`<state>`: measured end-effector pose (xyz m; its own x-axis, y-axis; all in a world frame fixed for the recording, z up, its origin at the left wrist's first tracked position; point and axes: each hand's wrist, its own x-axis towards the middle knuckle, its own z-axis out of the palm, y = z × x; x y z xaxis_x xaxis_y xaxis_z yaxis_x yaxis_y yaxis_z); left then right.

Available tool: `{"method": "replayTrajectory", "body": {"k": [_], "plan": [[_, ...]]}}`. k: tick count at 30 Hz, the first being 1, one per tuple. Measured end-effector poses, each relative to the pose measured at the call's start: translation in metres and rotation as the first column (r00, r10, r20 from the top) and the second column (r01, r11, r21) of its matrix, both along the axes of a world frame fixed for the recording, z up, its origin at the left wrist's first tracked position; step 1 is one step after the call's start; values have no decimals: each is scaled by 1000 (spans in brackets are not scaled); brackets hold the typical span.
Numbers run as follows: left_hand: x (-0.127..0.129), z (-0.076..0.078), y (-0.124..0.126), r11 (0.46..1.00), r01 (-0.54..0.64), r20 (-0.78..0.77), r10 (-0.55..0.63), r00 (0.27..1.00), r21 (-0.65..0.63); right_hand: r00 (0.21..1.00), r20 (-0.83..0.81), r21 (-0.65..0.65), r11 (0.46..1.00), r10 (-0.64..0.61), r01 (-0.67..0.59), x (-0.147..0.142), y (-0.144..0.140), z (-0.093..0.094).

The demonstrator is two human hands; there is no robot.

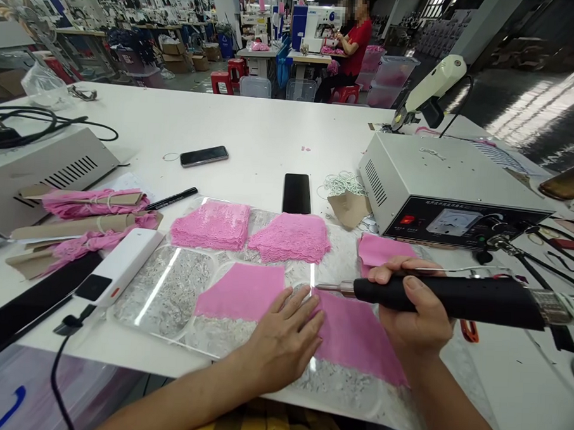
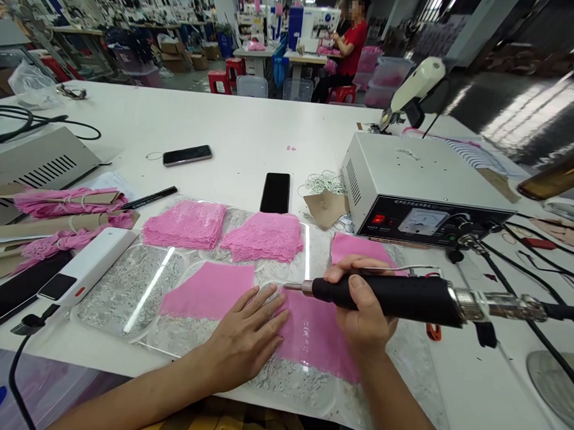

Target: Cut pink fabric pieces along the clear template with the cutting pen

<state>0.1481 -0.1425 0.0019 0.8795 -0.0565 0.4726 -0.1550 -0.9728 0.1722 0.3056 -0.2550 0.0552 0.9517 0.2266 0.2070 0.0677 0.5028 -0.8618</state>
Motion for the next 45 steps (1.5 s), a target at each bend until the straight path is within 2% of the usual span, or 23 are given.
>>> {"method": "replayTrajectory", "body": {"k": [3,7,12,19,36,41,45], "plan": [[0,1,0,1000,1,-17,-1,1000,9,995,-26,16,995,-94,95,6,-8,8],[1,1,2,1000,11,1,-11,1000,14,974,10,-10,974,-226,226,19,-33,17],[3,1,4,1000,29,26,-29,999,11,946,91,-63,947,-310,316,25,-60,17],[1,3,6,999,29,16,-30,999,22,947,105,-50,949,-304,310,25,-59,9],[2,1,9,999,36,42,-38,998,39,944,129,-62,947,-304,314,26,-56,8],[2,0,10,998,40,49,-43,998,46,941,53,-10,942,-335,336,24,-67,12],[2,0,10,997,53,44,-55,998,47,931,40,-39,931,-362,363,19,-81,11]]}}
